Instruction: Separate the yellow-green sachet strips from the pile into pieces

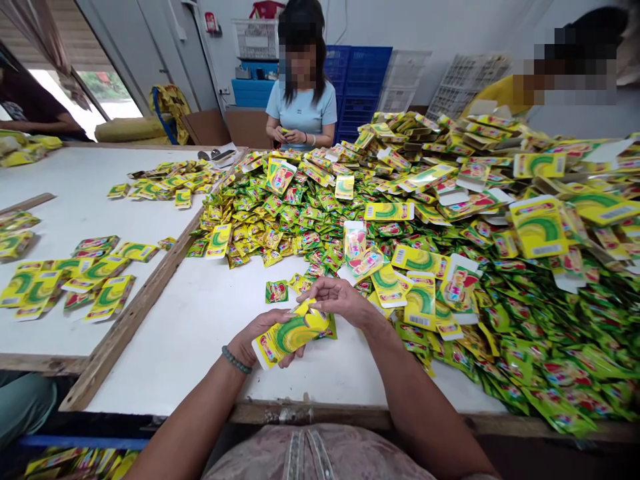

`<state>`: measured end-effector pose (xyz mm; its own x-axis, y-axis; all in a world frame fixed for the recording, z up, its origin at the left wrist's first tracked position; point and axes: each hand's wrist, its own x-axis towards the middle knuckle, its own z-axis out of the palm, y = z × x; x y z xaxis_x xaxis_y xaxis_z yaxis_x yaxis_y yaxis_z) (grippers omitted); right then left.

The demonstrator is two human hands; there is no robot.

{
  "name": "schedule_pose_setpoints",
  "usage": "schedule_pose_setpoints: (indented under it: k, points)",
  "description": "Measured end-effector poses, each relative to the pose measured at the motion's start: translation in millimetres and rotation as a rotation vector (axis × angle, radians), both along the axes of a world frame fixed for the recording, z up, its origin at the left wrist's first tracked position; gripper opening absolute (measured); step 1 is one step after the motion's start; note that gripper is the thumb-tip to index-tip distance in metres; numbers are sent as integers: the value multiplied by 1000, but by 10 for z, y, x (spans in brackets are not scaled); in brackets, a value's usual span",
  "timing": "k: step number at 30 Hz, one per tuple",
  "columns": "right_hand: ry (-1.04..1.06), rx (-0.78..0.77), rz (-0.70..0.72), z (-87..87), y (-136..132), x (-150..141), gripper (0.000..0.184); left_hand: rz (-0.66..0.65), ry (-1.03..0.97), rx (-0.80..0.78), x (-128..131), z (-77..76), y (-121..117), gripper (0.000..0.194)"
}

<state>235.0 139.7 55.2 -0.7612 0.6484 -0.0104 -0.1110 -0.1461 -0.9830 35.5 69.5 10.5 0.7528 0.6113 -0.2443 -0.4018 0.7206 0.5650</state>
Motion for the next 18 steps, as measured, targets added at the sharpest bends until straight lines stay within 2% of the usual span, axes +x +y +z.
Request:
schedule_pose_setpoints:
  k: [11,15,18]
  points:
    - [-61,3,80,32,12,49,23,9,122,57,-20,41,-34,34]
    - [-126,86,60,24,-10,52,23,7,116,44,-19,35,-27,33]
    - [-230,235,-37,-9,-39,32,24,42,132,17,-13,1,3,34]
